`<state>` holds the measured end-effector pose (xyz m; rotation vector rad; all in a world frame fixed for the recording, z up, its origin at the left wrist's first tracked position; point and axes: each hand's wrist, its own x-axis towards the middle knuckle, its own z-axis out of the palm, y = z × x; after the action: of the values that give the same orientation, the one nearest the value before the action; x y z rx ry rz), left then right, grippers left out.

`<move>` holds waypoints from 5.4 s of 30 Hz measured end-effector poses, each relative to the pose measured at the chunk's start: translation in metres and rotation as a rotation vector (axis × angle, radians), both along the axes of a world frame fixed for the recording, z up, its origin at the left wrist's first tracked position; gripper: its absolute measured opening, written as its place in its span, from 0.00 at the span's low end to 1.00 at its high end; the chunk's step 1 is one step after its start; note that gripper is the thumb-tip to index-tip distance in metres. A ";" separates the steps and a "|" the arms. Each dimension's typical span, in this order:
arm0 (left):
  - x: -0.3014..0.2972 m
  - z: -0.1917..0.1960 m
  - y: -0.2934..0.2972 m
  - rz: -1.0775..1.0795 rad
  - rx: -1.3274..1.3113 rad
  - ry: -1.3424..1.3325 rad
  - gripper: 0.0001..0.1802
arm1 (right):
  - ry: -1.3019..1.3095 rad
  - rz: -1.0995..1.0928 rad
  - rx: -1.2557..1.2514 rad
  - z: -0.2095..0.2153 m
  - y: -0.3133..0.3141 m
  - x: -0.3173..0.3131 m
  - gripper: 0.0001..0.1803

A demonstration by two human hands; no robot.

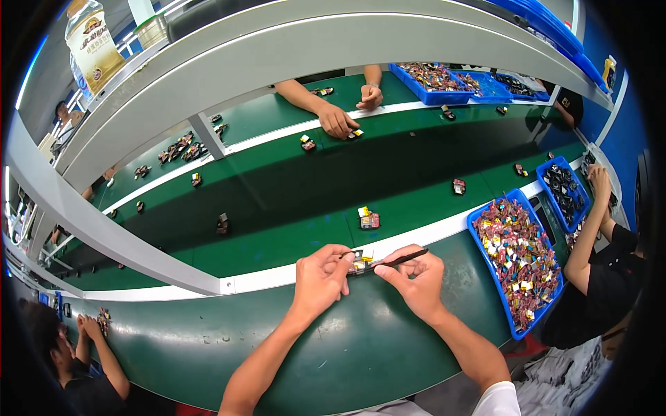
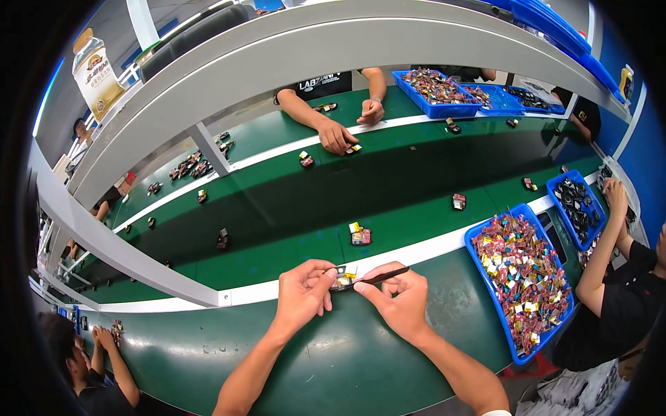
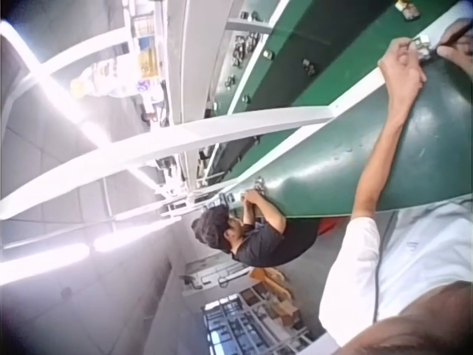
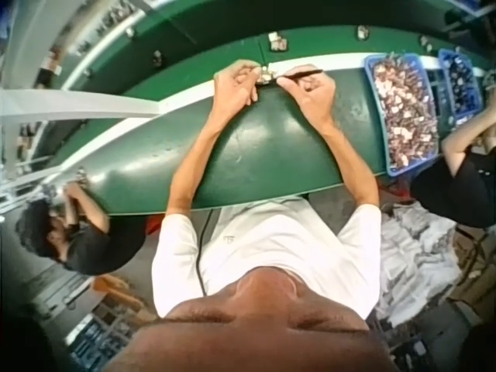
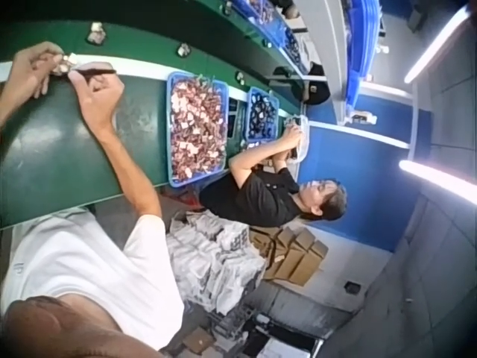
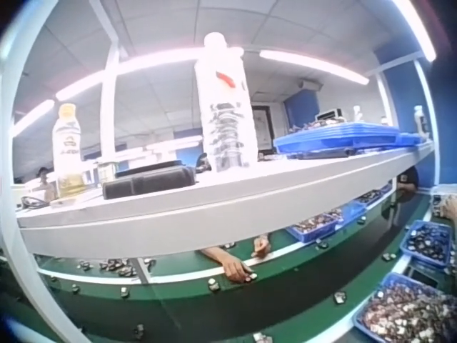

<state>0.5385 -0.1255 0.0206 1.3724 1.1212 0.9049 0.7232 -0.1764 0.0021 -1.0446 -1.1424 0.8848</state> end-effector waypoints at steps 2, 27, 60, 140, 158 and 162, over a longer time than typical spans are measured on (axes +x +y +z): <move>0.003 -0.002 -0.002 0.004 0.009 -0.004 0.09 | -0.021 -0.015 0.004 -0.001 0.001 0.001 0.08; 0.015 -0.012 -0.009 0.005 0.027 -0.113 0.10 | 0.222 0.054 -0.248 0.001 0.004 0.010 0.10; 0.008 -0.020 0.000 -0.181 -0.165 -0.313 0.16 | -0.024 -0.018 0.008 -0.011 -0.001 0.011 0.07; 0.014 -0.026 0.012 0.010 -0.097 -0.159 0.11 | -0.520 -0.105 0.362 -0.016 0.002 0.024 0.07; -0.073 -0.038 0.044 0.562 0.559 0.904 0.28 | -0.274 -0.210 0.108 -0.010 0.005 0.024 0.05; -0.065 -0.048 0.041 0.463 0.616 1.029 0.31 | -0.277 -0.212 0.112 -0.011 0.005 0.025 0.06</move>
<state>0.4735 -0.0841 -0.0273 2.2570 2.1105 0.9065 0.7487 -0.1718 -0.0090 -1.1951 -1.2672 0.5132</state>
